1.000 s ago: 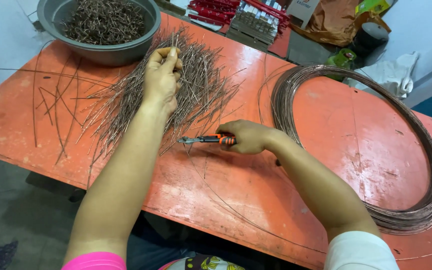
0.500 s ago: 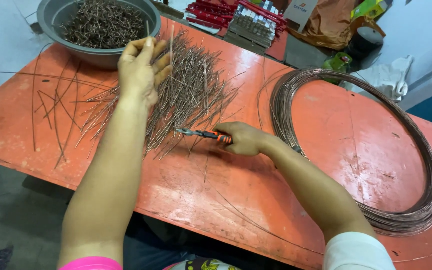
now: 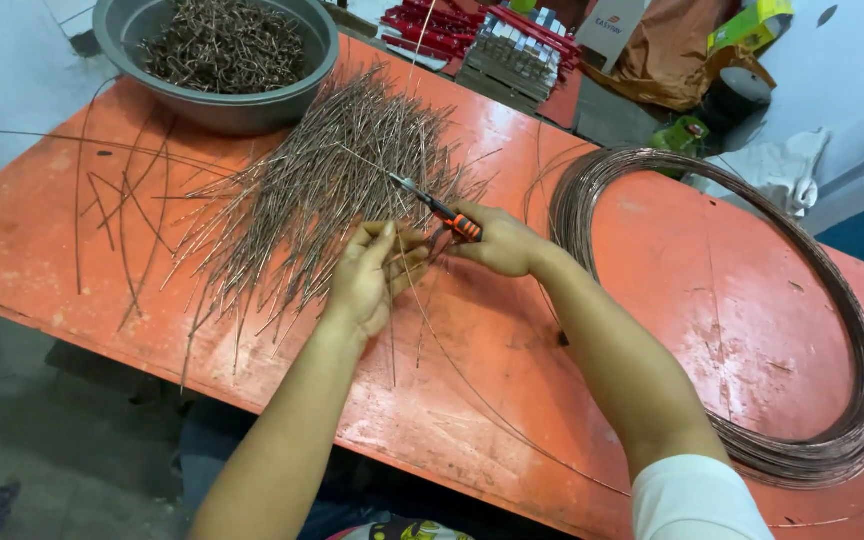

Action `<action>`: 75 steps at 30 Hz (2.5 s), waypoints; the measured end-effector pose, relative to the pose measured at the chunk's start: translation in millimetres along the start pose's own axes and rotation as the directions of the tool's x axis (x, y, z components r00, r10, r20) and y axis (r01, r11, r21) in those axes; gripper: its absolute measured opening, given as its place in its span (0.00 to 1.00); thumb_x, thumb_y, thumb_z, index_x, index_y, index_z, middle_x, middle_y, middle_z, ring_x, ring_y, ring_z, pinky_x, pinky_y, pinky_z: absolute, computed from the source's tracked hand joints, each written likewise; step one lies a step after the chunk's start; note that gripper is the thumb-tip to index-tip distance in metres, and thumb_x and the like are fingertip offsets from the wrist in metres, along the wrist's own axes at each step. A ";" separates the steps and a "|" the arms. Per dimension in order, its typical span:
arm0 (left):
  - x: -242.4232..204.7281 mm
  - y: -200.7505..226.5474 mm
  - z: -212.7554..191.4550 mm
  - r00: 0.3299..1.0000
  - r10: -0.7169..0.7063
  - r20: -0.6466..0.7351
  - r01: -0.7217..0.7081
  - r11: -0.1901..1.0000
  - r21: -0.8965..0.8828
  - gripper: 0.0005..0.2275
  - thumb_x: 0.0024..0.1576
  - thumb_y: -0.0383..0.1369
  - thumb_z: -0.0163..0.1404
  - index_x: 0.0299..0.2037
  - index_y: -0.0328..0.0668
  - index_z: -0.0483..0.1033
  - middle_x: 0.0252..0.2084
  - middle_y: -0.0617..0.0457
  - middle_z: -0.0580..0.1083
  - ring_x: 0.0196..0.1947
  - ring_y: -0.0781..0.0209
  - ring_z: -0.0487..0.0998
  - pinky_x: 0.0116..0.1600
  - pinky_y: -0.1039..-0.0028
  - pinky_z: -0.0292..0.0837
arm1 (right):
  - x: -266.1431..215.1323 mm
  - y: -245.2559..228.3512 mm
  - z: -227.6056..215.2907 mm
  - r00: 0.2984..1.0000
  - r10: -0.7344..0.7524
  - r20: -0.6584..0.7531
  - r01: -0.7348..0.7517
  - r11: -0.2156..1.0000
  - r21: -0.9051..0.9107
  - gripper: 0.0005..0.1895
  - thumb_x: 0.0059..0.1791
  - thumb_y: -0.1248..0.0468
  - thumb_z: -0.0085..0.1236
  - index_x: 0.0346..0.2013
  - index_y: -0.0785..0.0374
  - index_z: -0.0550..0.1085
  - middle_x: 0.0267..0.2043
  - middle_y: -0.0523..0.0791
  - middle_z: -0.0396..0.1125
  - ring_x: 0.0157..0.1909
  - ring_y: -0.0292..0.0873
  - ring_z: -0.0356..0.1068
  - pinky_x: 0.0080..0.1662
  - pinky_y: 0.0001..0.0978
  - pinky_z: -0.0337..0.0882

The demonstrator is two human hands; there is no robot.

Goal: The person is cutting individual strands of copper wire from a large coil into smaller pieces using pliers on an orange work surface.

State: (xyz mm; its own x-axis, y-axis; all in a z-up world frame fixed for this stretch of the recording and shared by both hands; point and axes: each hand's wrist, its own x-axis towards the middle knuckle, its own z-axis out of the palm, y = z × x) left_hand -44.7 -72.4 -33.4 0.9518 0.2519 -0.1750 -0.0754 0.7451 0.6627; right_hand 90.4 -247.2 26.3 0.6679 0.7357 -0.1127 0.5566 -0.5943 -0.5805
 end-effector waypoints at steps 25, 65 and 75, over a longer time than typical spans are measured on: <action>1.0 -8.9 -1.0 0.979 0.194 -0.058 -0.183 0.970 0.158 0.03 0.67 0.36 0.45 0.42 0.54 0.71 0.19 0.63 0.56 0.11 0.78 0.54 0.12 0.87 0.49 | 11.0 24.7 13.3 0.992 0.008 0.126 -0.016 0.998 0.061 0.15 0.44 0.58 0.64 0.45 0.51 0.78 0.41 0.48 0.75 0.46 0.52 0.74 0.52 0.46 0.72; 61.4 104.6 33.7 0.959 0.272 -0.073 -0.241 0.927 0.287 0.04 0.66 0.36 0.46 0.41 0.54 0.74 0.24 0.63 0.64 0.16 0.77 0.55 0.17 0.86 0.46 | -34.7 -39.1 3.3 0.917 0.077 0.391 0.039 0.959 -0.280 0.25 0.46 0.47 0.53 0.55 0.53 0.71 0.50 0.43 0.71 0.49 0.46 0.68 0.49 0.39 0.65; 57.3 102.2 45.7 0.965 0.255 -0.059 -0.224 0.923 0.313 0.04 0.66 0.36 0.46 0.41 0.52 0.74 0.24 0.63 0.64 0.16 0.77 0.55 0.17 0.86 0.44 | -32.0 -38.7 1.6 0.888 0.115 0.446 0.035 0.949 -0.314 0.29 0.45 0.51 0.54 0.61 0.51 0.68 0.56 0.43 0.68 0.54 0.47 0.67 0.52 0.40 0.65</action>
State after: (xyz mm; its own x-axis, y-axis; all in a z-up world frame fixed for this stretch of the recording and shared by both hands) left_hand 15.8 -10.1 57.7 0.8818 0.4697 -0.0432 -0.1902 0.4379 0.8787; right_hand 46.7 -247.1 51.1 0.4361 0.7299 -0.5264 0.7068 -0.6399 -0.3016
